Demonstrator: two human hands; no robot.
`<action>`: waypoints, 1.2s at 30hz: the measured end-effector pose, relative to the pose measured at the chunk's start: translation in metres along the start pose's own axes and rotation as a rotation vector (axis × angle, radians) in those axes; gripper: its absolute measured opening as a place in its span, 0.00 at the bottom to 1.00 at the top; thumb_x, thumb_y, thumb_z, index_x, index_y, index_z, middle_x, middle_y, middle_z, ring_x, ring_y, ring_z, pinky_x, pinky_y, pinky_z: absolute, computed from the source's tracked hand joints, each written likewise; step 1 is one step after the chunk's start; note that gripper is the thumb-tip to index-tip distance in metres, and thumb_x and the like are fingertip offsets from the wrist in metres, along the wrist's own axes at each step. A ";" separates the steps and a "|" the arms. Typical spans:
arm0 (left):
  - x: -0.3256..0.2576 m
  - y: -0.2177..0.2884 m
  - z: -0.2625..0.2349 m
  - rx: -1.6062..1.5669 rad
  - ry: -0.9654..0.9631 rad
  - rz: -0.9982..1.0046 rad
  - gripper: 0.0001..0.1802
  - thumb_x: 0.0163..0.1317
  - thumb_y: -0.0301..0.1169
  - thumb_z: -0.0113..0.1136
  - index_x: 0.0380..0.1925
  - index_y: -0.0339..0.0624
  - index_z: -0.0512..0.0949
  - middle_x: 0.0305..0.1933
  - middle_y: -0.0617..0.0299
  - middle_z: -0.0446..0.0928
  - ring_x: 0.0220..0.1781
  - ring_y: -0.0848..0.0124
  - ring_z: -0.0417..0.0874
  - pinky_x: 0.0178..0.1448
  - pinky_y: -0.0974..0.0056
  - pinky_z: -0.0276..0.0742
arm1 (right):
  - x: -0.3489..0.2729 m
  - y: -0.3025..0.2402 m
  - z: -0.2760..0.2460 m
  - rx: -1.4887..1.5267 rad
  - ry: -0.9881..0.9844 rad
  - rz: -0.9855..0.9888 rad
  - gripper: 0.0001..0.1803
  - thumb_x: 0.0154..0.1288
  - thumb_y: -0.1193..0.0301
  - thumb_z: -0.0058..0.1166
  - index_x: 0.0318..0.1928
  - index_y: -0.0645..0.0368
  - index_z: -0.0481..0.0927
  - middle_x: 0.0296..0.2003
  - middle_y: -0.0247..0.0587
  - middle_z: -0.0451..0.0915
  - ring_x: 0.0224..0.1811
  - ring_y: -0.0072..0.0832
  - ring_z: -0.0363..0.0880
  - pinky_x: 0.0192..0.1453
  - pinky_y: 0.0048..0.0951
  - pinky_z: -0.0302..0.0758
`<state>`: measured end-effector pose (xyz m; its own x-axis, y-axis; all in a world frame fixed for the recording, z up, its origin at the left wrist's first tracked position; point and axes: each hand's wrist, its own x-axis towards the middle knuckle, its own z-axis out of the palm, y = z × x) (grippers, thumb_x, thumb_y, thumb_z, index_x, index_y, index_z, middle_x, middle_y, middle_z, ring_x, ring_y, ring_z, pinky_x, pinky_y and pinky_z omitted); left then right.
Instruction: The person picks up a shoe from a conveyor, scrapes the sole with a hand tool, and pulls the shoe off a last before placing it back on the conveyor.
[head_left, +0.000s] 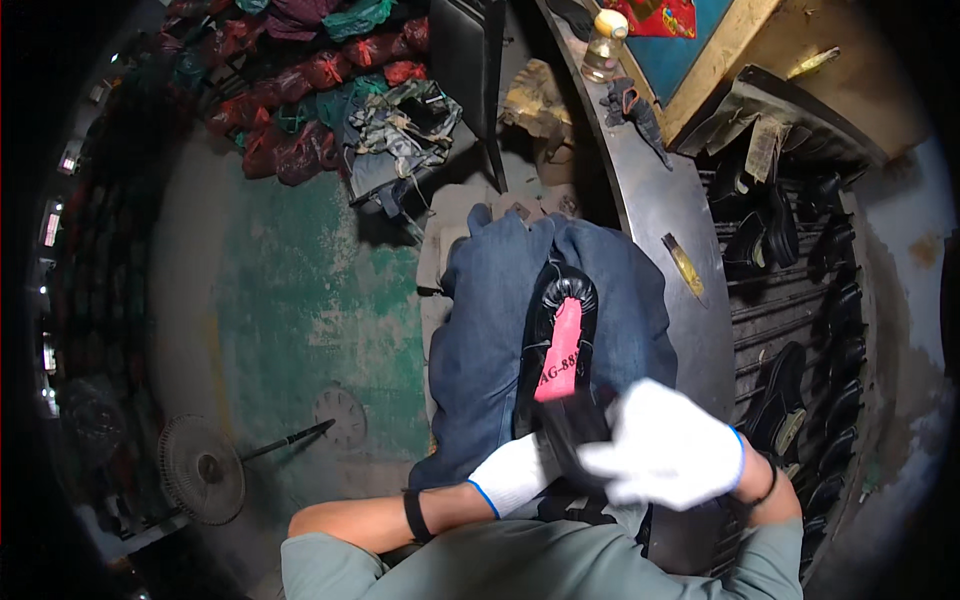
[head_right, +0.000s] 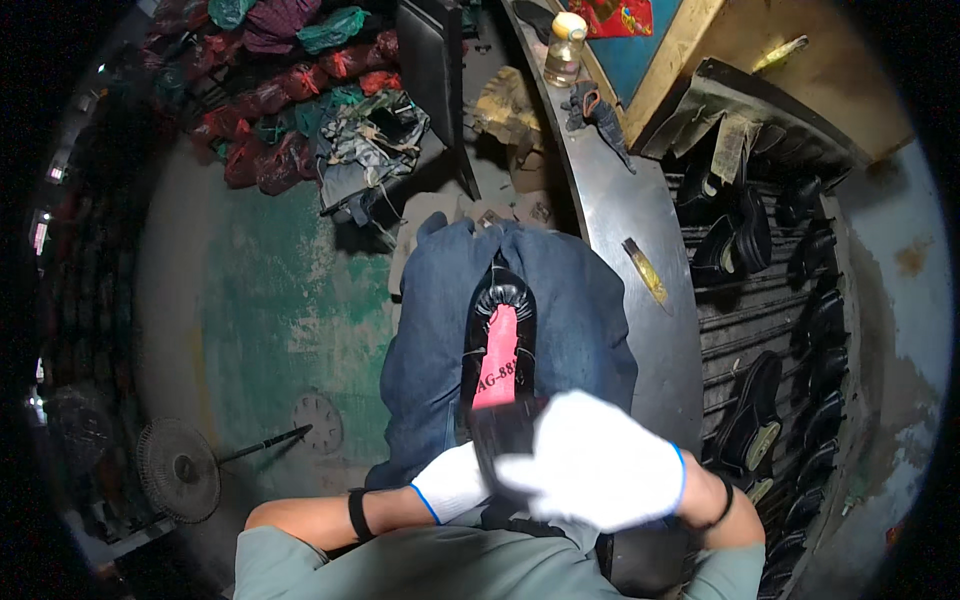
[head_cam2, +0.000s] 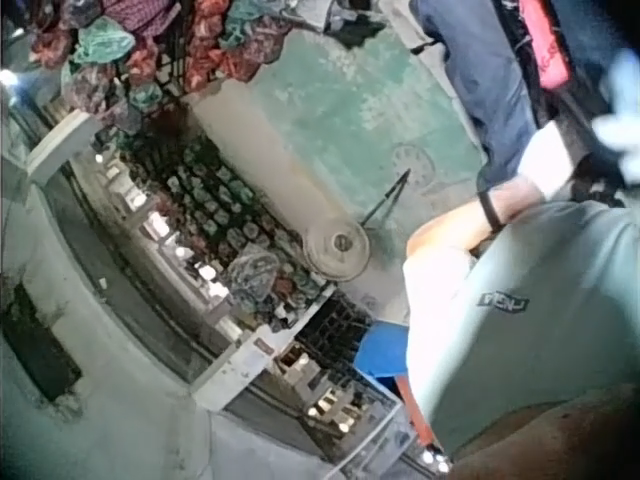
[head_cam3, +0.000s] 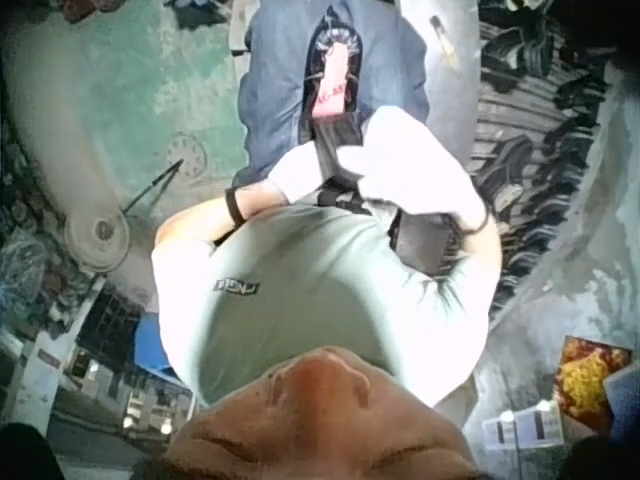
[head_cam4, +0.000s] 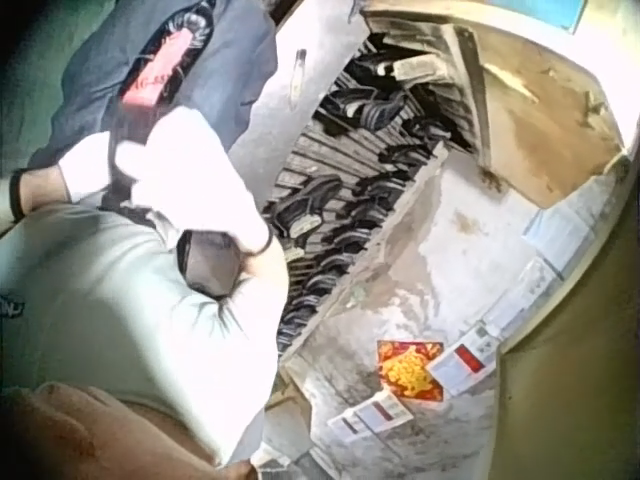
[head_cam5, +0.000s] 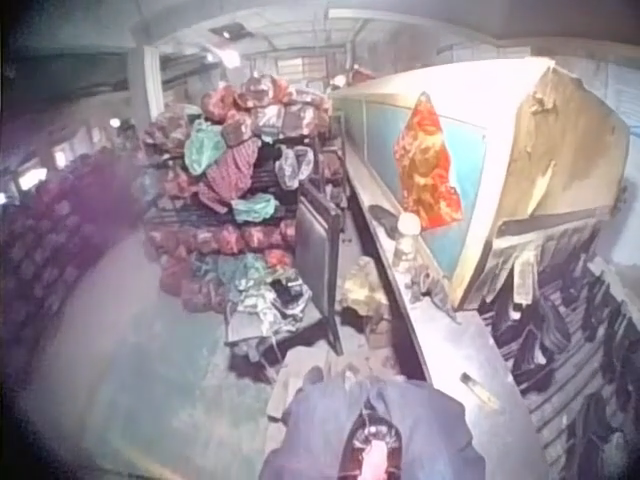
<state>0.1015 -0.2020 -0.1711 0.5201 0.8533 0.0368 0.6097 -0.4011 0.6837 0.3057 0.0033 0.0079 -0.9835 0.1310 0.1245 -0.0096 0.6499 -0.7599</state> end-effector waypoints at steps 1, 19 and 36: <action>0.016 0.010 -0.023 0.104 -0.070 0.058 0.29 0.75 0.27 0.52 0.76 0.42 0.76 0.75 0.51 0.80 0.76 0.58 0.81 0.85 0.57 0.73 | 0.004 0.028 0.010 0.033 0.090 -0.044 0.26 0.68 0.57 0.75 0.62 0.54 0.92 0.38 0.39 0.79 0.43 0.45 0.78 0.53 0.45 0.77; 0.097 -0.021 -0.179 -0.299 0.401 -0.509 0.35 0.48 0.28 0.87 0.58 0.39 0.85 0.58 0.47 0.85 0.59 0.45 0.87 0.64 0.49 0.83 | 0.037 0.063 0.041 0.499 0.660 0.777 0.31 0.51 0.77 0.83 0.59 0.61 0.90 0.49 0.44 0.85 0.47 0.34 0.85 0.55 0.31 0.80; 0.153 0.026 -0.169 -0.229 0.616 -0.795 0.55 0.45 0.47 0.94 0.68 0.29 0.76 0.47 0.48 0.91 0.46 0.57 0.96 0.56 0.56 0.92 | 0.027 0.066 0.070 -0.094 0.758 0.560 0.34 0.56 0.75 0.76 0.65 0.66 0.86 0.45 0.51 0.87 0.44 0.46 0.88 0.49 0.41 0.86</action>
<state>0.0959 -0.0256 -0.0247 -0.4199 0.8927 -0.1634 0.4811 0.3717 0.7940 0.2661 -0.0026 -0.0835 -0.4612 0.8721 0.1637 0.4749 0.3985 -0.7846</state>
